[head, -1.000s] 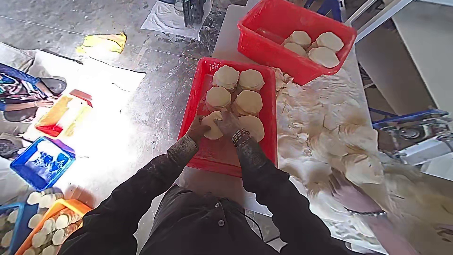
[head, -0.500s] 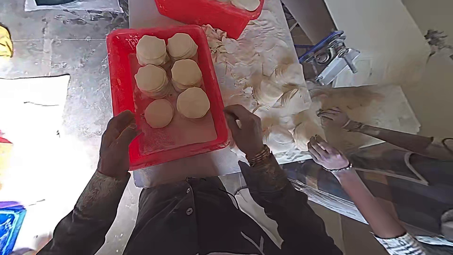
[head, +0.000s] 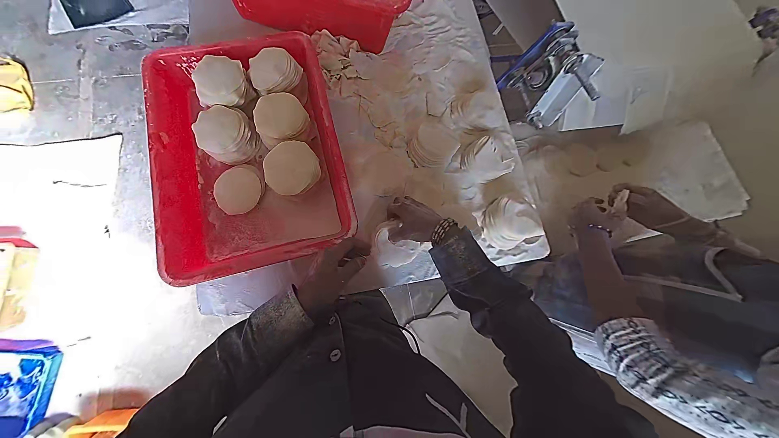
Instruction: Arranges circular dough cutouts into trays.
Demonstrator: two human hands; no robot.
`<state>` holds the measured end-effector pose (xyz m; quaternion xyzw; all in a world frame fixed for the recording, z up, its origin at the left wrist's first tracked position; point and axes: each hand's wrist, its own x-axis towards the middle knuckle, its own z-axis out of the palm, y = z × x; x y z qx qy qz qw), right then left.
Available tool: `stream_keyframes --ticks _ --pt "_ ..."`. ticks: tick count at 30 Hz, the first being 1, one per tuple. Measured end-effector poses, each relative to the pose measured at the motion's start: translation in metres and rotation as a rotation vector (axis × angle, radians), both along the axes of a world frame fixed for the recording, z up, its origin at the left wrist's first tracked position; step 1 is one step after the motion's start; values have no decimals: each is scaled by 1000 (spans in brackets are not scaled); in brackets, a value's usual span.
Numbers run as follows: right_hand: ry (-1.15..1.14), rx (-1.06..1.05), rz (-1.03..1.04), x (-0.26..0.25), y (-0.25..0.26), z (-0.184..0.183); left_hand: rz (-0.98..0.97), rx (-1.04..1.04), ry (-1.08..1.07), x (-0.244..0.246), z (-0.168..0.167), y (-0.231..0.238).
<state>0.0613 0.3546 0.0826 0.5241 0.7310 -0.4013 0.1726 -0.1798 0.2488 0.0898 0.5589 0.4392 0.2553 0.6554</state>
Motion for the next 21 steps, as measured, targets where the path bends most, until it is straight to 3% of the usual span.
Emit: stream_keyframes --ticks 3,6,13,18,21 --pt "57 -53 38 -2 -3 5 -36 -133 126 19 -19 0" --pt "130 -79 -18 4 -8 11 61 -138 181 33 -34 0" --pt "288 -25 -157 14 -20 44 245 -164 -18 58 -43 11" --pt "831 -28 -381 26 -39 93 554 -284 -345 80 -51 16" --pt "1035 -35 -514 31 -49 108 589 -483 -719 87 -17 7"
